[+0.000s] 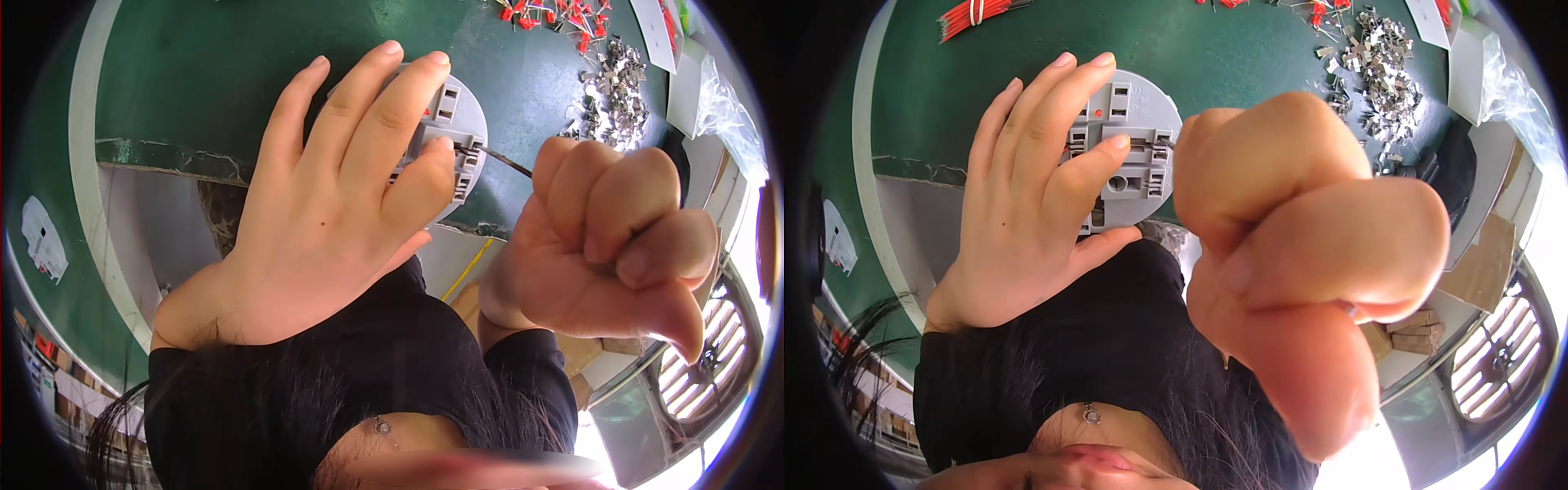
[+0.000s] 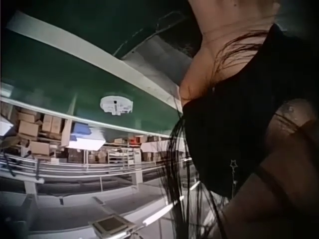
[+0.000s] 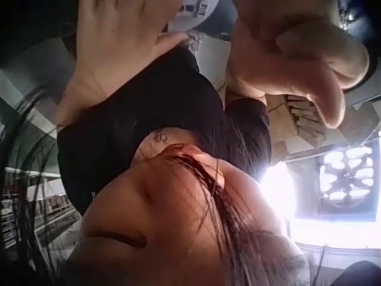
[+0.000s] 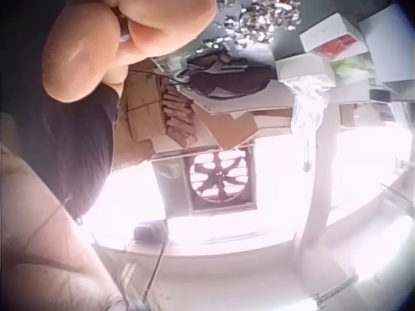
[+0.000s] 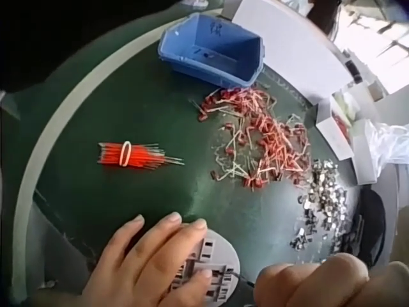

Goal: Assembling small metal pins and components into circular plastic bases at a manufacturing workbench.

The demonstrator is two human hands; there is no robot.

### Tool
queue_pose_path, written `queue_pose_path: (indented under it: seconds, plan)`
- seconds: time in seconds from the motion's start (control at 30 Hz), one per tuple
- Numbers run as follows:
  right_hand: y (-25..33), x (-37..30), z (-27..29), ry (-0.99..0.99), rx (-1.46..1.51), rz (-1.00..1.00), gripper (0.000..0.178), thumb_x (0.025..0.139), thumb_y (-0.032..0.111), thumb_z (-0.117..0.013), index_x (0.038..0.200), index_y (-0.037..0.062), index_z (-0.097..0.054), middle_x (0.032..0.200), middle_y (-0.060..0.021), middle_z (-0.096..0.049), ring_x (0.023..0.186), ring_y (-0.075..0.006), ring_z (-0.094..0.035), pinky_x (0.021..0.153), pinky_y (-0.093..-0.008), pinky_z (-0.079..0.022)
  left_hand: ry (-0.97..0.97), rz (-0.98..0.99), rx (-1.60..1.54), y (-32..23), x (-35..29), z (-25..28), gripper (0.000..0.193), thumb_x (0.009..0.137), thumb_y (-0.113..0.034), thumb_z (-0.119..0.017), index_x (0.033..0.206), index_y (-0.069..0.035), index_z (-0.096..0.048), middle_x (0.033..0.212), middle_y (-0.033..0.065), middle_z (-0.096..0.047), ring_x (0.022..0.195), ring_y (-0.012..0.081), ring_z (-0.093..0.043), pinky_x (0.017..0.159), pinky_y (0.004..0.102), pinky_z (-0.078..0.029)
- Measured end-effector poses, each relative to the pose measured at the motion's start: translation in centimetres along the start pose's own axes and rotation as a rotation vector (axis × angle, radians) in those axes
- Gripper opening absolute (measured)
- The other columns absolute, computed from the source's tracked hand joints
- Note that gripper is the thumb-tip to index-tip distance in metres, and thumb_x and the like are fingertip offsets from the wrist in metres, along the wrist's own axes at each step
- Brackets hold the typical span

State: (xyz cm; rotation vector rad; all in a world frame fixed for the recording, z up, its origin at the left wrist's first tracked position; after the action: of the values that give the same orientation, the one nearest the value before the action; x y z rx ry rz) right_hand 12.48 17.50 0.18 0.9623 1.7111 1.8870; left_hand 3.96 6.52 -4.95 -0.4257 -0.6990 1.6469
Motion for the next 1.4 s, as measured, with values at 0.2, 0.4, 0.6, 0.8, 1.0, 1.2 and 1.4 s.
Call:
queue_pose_path:
  seconds: [0.2, 0.4, 0.6, 0.8, 1.0, 1.2, 1.4]
  plan:
    - [-1.1, 0.0, 0.1, -0.065, 0.114, 0.095, 0.058, 0.090, 0.066, -0.059, 0.071, 0.0143, -0.038, 0.066, 0.0013, -0.037, 0.051, -0.0097, -0.025, 0.050, -0.0287, -0.021, 0.002, -0.009, 0.008, 0.6, -0.1, 0.3, 0.089, 0.050, -0.017, -0.093, 0.126, -0.016, -0.047, 0.149, 0.0193, -0.044, 0.134, 0.0415, -0.048, 0.109, 0.0551, -0.037]
    - [0.7, -0.4, 0.4, -0.062, 0.563, 0.317, 0.053, 0.089, 0.061, -0.066, 0.070, 0.0166, -0.045, 0.066, 0.0045, -0.037, 0.052, -0.0086, -0.028, 0.054, -0.0297, -0.022, 0.002, 0.089, 0.110, 3.7, -1.9, 3.1, 0.086, 0.057, -0.017, -0.092, 0.131, -0.015, -0.048, 0.146, 0.0184, -0.046, 0.133, 0.0370, -0.049, 0.110, 0.0507, -0.037]
    - [1.2, -1.6, 4.2, -0.131, 0.393, 0.229, 0.042, 0.089, 0.054, -0.070, 0.074, 0.0172, -0.057, 0.068, 0.0052, -0.037, 0.056, -0.0084, -0.032, 0.061, -0.0282, -0.023, -0.615, 0.484, 0.524, 13.6, -7.5, 15.7, 0.051, 0.076, -0.019, -0.079, 0.117, -0.002, -0.055, 0.118, 0.0209, -0.053, 0.111, 0.0394, -0.054, 0.094, 0.0422, -0.045]
    - [2.5, -3.5, 6.1, -0.129, 0.257, 0.180, 0.039, 0.094, 0.049, -0.065, 0.076, 0.0171, -0.053, 0.071, 0.0038, -0.042, 0.055, -0.0088, -0.035, 0.059, -0.0292, -0.023, -0.469, 0.997, 0.509, 23.2, -26.9, 20.4, 0.091, 0.079, -0.041, -0.084, 0.148, 0.000, -0.041, 0.147, 0.0263, -0.044, 0.134, 0.0377, -0.047, 0.114, 0.0431, -0.036]
    - [3.0, -3.1, 6.8, -0.040, 0.185, 0.287, 0.044, 0.098, 0.056, -0.057, 0.083, 0.0148, -0.056, 0.071, 0.0031, -0.040, 0.056, -0.0091, -0.032, 0.060, -0.0294, -0.023, -0.482, 0.274, 0.317, 9.0, -10.6, 14.9, 0.098, 0.069, -0.051, -0.085, 0.145, -0.004, -0.048, 0.144, 0.0193, -0.048, 0.132, 0.0326, -0.049, 0.112, 0.0443, -0.037]
    - [2.1, -4.5, 8.8, -0.040, 0.001, 0.370, 0.045, 0.101, 0.053, -0.051, 0.086, 0.0112, -0.058, 0.069, 0.0017, -0.039, 0.056, -0.0100, -0.031, 0.058, -0.0300, -0.022, 0.108, -0.257, 0.231, 0.9, 3.3, 2.1, 0.052, 0.078, -0.034, -0.083, 0.122, -0.009, -0.069, 0.133, 0.0150, -0.059, 0.119, 0.0353, -0.058, 0.096, 0.0443, -0.048]
    - [0.5, -4.0, 12.3, -0.198, -0.094, 0.291, 0.039, 0.099, 0.044, -0.060, 0.088, 0.0067, -0.057, 0.071, -0.0012, -0.047, 0.054, -0.0107, -0.035, 0.051, -0.0277, -0.024, -0.054, -0.090, 0.077, 3.0, 11.5, 2.6, 0.022, 0.085, -0.010, -0.074, 0.105, -0.005, -0.068, 0.111, 0.0119, -0.064, 0.100, 0.0302, -0.063, 0.086, 0.0376, -0.050]
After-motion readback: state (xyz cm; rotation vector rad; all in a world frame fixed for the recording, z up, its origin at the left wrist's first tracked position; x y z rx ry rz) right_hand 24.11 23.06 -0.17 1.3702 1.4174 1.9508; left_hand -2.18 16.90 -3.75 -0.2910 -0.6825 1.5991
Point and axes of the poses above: each hand's wrist, its own x-axis towards the middle knuckle, its own z-axis out of the back of the hand, y = z × x, the point moved 7 cm from there along x, towards the middle knuckle
